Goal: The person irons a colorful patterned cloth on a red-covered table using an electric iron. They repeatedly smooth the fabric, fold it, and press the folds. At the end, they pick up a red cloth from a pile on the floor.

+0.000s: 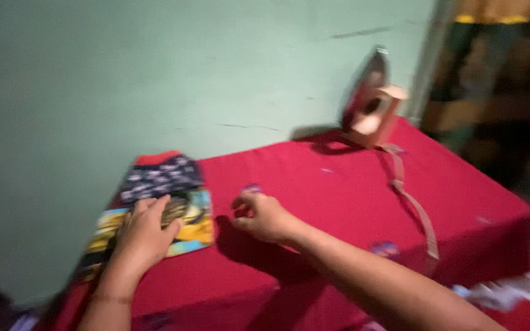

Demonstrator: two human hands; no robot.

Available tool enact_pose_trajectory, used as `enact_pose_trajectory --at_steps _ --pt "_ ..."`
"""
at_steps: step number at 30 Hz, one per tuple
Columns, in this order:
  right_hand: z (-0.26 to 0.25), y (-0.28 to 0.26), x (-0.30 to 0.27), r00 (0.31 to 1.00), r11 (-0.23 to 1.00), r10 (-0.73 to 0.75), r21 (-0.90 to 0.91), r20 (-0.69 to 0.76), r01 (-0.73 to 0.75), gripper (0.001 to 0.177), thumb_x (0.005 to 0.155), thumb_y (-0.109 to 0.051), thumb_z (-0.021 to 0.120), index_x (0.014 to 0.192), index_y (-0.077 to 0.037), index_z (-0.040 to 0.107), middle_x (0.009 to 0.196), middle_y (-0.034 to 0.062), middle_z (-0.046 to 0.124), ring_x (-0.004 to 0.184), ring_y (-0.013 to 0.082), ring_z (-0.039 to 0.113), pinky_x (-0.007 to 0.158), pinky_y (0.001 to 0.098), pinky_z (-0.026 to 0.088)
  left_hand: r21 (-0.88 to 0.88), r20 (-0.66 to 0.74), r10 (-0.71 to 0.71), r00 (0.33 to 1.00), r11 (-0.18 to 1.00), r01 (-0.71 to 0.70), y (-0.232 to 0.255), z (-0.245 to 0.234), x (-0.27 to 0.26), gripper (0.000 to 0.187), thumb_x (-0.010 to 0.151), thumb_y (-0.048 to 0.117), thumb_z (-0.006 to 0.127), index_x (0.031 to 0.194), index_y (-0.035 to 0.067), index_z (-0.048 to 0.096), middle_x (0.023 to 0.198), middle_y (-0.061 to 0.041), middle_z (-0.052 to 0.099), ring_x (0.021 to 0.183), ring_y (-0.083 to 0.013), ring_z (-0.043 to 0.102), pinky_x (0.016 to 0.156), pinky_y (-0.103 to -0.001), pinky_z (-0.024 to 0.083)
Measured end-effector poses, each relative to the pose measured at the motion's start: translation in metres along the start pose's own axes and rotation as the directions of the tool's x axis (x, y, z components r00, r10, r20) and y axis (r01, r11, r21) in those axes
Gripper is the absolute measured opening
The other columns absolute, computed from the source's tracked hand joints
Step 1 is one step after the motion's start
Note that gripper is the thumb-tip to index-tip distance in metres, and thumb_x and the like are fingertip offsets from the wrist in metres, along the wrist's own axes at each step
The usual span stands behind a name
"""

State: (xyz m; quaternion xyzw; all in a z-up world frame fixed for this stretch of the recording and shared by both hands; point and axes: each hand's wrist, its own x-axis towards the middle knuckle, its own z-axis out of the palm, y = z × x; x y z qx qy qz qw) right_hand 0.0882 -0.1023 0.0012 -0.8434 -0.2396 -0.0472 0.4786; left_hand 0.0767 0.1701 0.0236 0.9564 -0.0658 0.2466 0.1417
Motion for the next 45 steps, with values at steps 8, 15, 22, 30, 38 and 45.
enact_pose_trajectory --at_steps 8,15,22,30,38,45 --pt "-0.089 -0.008 -0.139 0.976 0.992 -0.013 -0.122 -0.219 -0.015 0.033 0.084 -0.017 0.073 0.114 -0.003 0.071 0.102 0.0164 0.076 0.089 0.0251 0.076 0.077 0.0363 0.061 -0.303 0.167 0.46 0.872 0.866 -0.399 0.196 0.033 -0.054 0.059 0.083 0.029 0.073 0.136 0.007 0.058 0.135 -0.019 0.057 0.123 -0.0413 0.054 0.101 -0.049 0.045" --pt "-0.158 0.001 -0.279 0.861 0.977 0.2 0.028 -0.467 -0.211 0.026 0.087 -0.01 0.072 0.112 -0.003 0.071 0.089 0.0086 0.077 0.077 0.0133 0.072 0.067 0.0285 0.058 -0.593 0.056 0.718 0.694 0.583 -0.555 0.322 0.068 -0.099 0.057 0.078 0.019 0.074 0.13 0.001 0.062 0.132 -0.022 0.06 0.122 -0.0418 0.056 0.1 -0.048 0.045" --pt "-0.215 0.087 -0.427 0.599 0.848 0.439 0.09 -0.669 -0.522 0.025 0.09 -0.017 0.071 0.111 -0.005 0.072 0.088 0.005 0.076 0.075 0.0106 0.069 0.065 0.0285 0.056 -0.868 0.194 0.856 0.48 0.378 -0.323 0.427 0.131 -0.147 0.048 0.087 0.02 0.072 0.13 0.001 0.064 0.123 -0.019 0.067 0.115 -0.036 0.064 0.1 -0.042 0.049" --pt "-0.204 0.21 -0.532 0.306 0.539 0.715 0.216 -0.629 -0.814 0.03 0.087 -0.025 0.071 0.114 -0.011 0.074 0.096 0.0064 0.078 0.074 0.0205 0.076 0.071 0.0339 0.059 -0.782 0.446 0.807 0.388 0.562 -0.271 0.505 0.276 -0.208 0.051 0.084 0.024 0.075 0.129 0.004 0.064 0.133 -0.019 0.06 0.126 -0.0363 0.055 0.107 -0.042 0.044" --pt "-0.224 0.298 -0.558 0.364 0.575 0.512 -0.004 -0.778 -0.818 0.035 0.081 -0.022 0.076 0.114 -0.014 0.073 0.108 0.0101 0.075 0.095 0.03 0.072 0.083 0.0433 0.057 -0.609 0.565 0.709 0.422 0.703 -0.366 0.545 0.325 -0.253 0.036 0.099 0.038 0.062 0.131 0.021 0.065 0.153 -0.023 0.037 0.136 -0.0531 0.031 0.106 -0.069 0.027" --pt "-0.242 0.334 -0.526 0.391 0.465 0.357 -0.201 -0.848 -0.862 0.042 0.079 -0.019 0.072 0.122 -0.017 0.068 0.115 0.0088 0.071 0.103 0.0356 0.062 0.083 0.0482 0.052 -0.657 0.593 0.803 0.069 0.531 -0.535 0.514 0.383 -0.313 0.036 0.088 0.029 0.066 0.124 0.023 0.067 0.137 -0.015 0.056 0.136 -0.0476 0.041 0.109 -0.072 0.03"
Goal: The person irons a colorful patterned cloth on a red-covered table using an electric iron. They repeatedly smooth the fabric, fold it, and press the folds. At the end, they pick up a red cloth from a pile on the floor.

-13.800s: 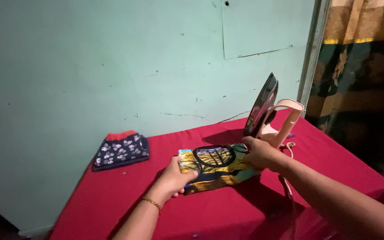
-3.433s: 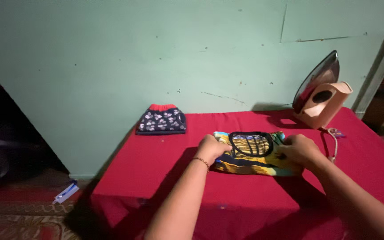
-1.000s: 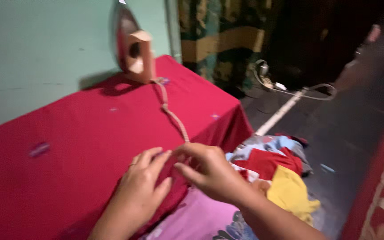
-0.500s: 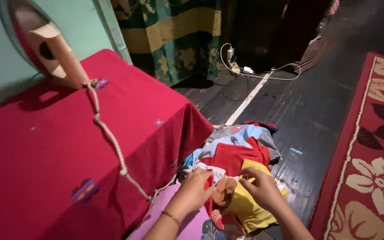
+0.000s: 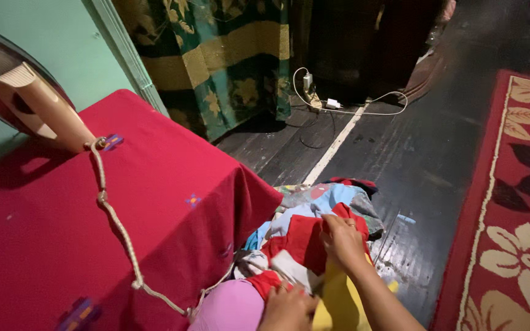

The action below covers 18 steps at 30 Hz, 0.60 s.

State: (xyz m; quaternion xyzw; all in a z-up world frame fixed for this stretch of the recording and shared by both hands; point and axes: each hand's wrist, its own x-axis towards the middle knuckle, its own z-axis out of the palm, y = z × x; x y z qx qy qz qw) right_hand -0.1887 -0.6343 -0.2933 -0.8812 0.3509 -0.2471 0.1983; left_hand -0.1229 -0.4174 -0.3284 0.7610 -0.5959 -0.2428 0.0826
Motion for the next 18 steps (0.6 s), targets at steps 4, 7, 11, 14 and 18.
enact_pose_trajectory --at_steps 4,7,11,14,18 --pt "0.007 -0.008 -0.001 0.996 0.985 0.01 -0.171 0.09 0.006 0.058 0.072 -0.023 0.079 0.129 -0.019 0.066 0.116 0.0103 0.066 0.109 0.0347 0.058 0.078 0.0581 0.046 0.158 -0.183 0.259 0.948 0.96 -0.231 -0.018 0.072 0.019 0.018 0.093 0.031 0.07 0.096 0.016 0.079 0.129 -0.017 0.059 0.134 -0.0493 0.044 0.097 -0.082 0.03" --pt "0.004 -0.006 -0.013 0.986 0.974 0.018 -0.226 0.163 0.02 0.044 0.074 -0.019 0.075 0.117 -0.027 0.07 0.105 0.0034 0.068 0.11 0.0285 0.059 0.082 0.0548 0.046 0.026 -0.066 0.158 0.985 0.987 -0.157 -0.018 0.059 0.019 0.019 0.091 0.029 0.07 0.1 0.015 0.077 0.121 -0.015 0.061 0.131 -0.0433 0.047 0.099 -0.08 0.032" --pt "-0.009 -0.002 -0.033 0.975 0.982 -0.044 -0.168 0.218 0.082 0.038 0.073 -0.017 0.074 0.109 -0.029 0.075 0.097 0.0025 0.068 0.105 0.028 0.06 0.082 0.0514 0.045 -0.443 -0.174 -0.266 0.948 0.881 0.166 0.006 -0.014 0.012 0.02 0.096 0.022 0.06 0.113 0.017 0.067 0.122 -0.009 0.064 0.119 -0.0374 0.061 0.101 -0.057 0.051" --pt "-0.033 -0.004 -0.05 0.959 0.987 -0.106 -0.088 0.262 0.133 0.035 0.071 -0.014 0.075 0.104 -0.025 0.075 0.093 0.0053 0.067 0.1 0.0309 0.061 0.081 0.0497 0.045 -0.359 -0.403 -0.313 0.86 0.918 0.166 0.021 -0.065 0.011 0.04 0.082 0.014 0.072 0.119 0.012 0.06 0.126 -0.01 0.057 0.123 -0.0365 0.051 0.102 -0.054 0.045" --pt "-0.063 -0.003 -0.067 0.924 0.987 -0.162 0.047 0.347 0.155 0.036 0.067 -0.009 0.077 0.102 -0.019 0.073 0.09 0.0085 0.065 0.092 0.0328 0.063 0.074 0.0462 0.048 -0.175 -0.478 -0.108 0.872 0.984 0.026 0.025 -0.078 0.008 0.049 0.071 0.006 0.077 0.118 0.007 0.062 0.135 -0.014 0.054 0.133 -0.0424 0.043 0.104 -0.063 0.03"
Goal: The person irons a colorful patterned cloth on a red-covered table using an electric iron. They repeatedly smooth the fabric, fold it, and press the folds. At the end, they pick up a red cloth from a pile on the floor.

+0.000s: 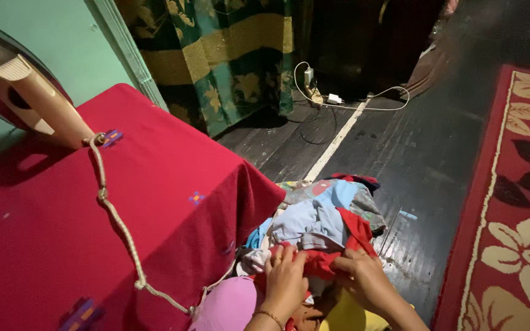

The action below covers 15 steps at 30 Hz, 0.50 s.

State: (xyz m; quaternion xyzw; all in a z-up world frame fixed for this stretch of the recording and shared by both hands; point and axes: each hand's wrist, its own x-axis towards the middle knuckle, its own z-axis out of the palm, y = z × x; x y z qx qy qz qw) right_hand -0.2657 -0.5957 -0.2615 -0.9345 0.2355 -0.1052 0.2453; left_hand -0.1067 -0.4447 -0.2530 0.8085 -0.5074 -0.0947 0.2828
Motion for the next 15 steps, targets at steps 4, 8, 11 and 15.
enact_pose_trajectory --at_steps 4,8,11,15 --pt "-0.013 -0.001 -0.009 1.0 0.998 -0.014 0.053 0.0 0.014 0.032 0.069 -0.006 0.077 0.099 -0.012 0.069 0.085 0.0092 0.065 0.086 0.0337 0.065 0.07 0.0448 0.05 0.012 0.027 0.016 1.0 1.0 -0.016 -0.007 0.011 -0.009 0.023 0.08 0.003 0.07 0.102 0.008 0.066 0.123 -0.011 0.062 0.131 -0.0367 0.047 0.111 -0.067 0.023" --pt "-0.023 -0.005 -0.006 1.0 0.981 -0.014 0.195 0.017 0.01 0.04 0.068 -0.005 0.079 0.106 -0.008 0.066 0.092 0.0129 0.065 0.088 0.0347 0.066 0.075 0.0426 0.053 -0.08 -0.046 0.011 0.999 0.997 -0.014 -0.006 -0.001 -0.007 0.017 0.088 0.002 0.06 0.103 0.007 0.066 0.106 -0.009 0.071 0.115 -0.0307 0.061 0.113 -0.064 0.026" --pt "-0.033 -0.015 0.001 1.0 0.964 0.029 0.265 0.009 -0.03 0.046 0.068 -0.008 0.083 0.109 -0.003 0.062 0.095 0.0161 0.068 0.087 0.0322 0.069 0.076 0.0406 0.055 -0.168 -0.138 0.068 0.988 0.981 -0.091 0.004 -0.022 0.003 0.019 0.089 0.003 0.058 0.107 0.007 0.066 0.104 -0.013 0.07 0.103 -0.0362 0.062 0.103 -0.055 0.039" --pt "-0.057 -0.036 0.008 0.989 0.881 0.149 0.454 0.005 -0.135 0.05 0.073 -0.003 0.077 0.12 -0.004 0.058 0.092 0.0133 0.076 0.086 0.0195 0.076 0.077 0.0352 0.059 -0.224 -0.275 0.154 0.949 0.95 -0.219 0.027 -0.053 0.017 0.016 0.088 0.005 0.062 0.103 0.005 0.067 0.099 -0.014 0.069 0.098 -0.0371 0.063 0.094 -0.051 0.043"
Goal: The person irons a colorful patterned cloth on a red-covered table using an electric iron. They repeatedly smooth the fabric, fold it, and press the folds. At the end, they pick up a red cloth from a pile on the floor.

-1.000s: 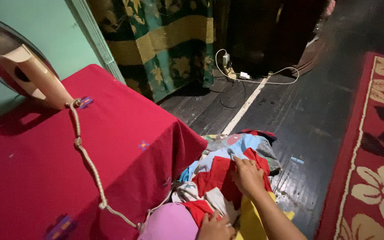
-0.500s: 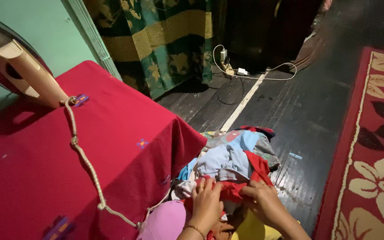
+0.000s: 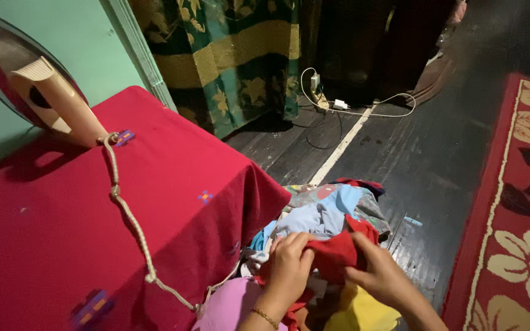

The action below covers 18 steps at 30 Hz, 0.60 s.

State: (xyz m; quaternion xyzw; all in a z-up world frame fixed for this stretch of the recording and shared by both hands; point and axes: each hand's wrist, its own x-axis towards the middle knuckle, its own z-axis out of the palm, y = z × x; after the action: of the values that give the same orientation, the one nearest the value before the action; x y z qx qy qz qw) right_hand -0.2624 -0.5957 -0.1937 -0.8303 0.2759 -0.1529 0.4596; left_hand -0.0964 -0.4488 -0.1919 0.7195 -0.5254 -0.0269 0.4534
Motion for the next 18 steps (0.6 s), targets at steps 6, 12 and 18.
enact_pose_trajectory --at_steps 6,12,18 --pt "-0.036 -0.041 0.003 0.996 0.994 0.055 0.099 -0.076 -0.048 0.077 0.072 0.003 0.065 0.146 -0.019 0.057 0.108 0.0043 0.079 0.088 0.0163 0.079 0.077 0.032 0.064 0.137 0.018 0.03 0.999 0.99 -0.033 0.016 -0.04 0.029 0.017 0.076 0.004 0.068 0.092 0.008 0.069 0.094 -0.013 0.067 0.095 -0.0361 0.063 0.081 -0.049 0.046" --pt "-0.058 -0.04 0.003 0.995 0.99 -0.029 -0.139 -0.092 0.016 0.037 0.081 -0.007 0.081 0.118 -0.005 0.076 0.106 0.0141 0.068 0.09 0.0206 0.072 0.079 0.0345 0.064 0.1 -0.202 0.123 0.972 0.989 -0.105 0.04 -0.089 0.049 0.024 0.073 -0.005 0.063 0.094 0.007 0.066 0.096 -0.014 0.067 0.093 -0.0371 0.064 0.085 -0.047 0.049" --pt "-0.073 -0.054 -0.007 0.87 0.884 -0.467 -0.08 -0.158 0.46 0.031 0.07 -0.003 0.077 0.098 -0.003 0.064 0.123 0.0122 0.076 0.109 0.0207 0.071 0.087 0.0357 0.057 -0.244 -0.178 -0.054 0.982 0.97 0.009 0.075 -0.111 0.054 0.034 0.079 -0.01 0.055 0.109 0.005 0.058 0.094 -0.016 0.07 0.092 -0.0332 0.071 0.08 -0.041 0.056"
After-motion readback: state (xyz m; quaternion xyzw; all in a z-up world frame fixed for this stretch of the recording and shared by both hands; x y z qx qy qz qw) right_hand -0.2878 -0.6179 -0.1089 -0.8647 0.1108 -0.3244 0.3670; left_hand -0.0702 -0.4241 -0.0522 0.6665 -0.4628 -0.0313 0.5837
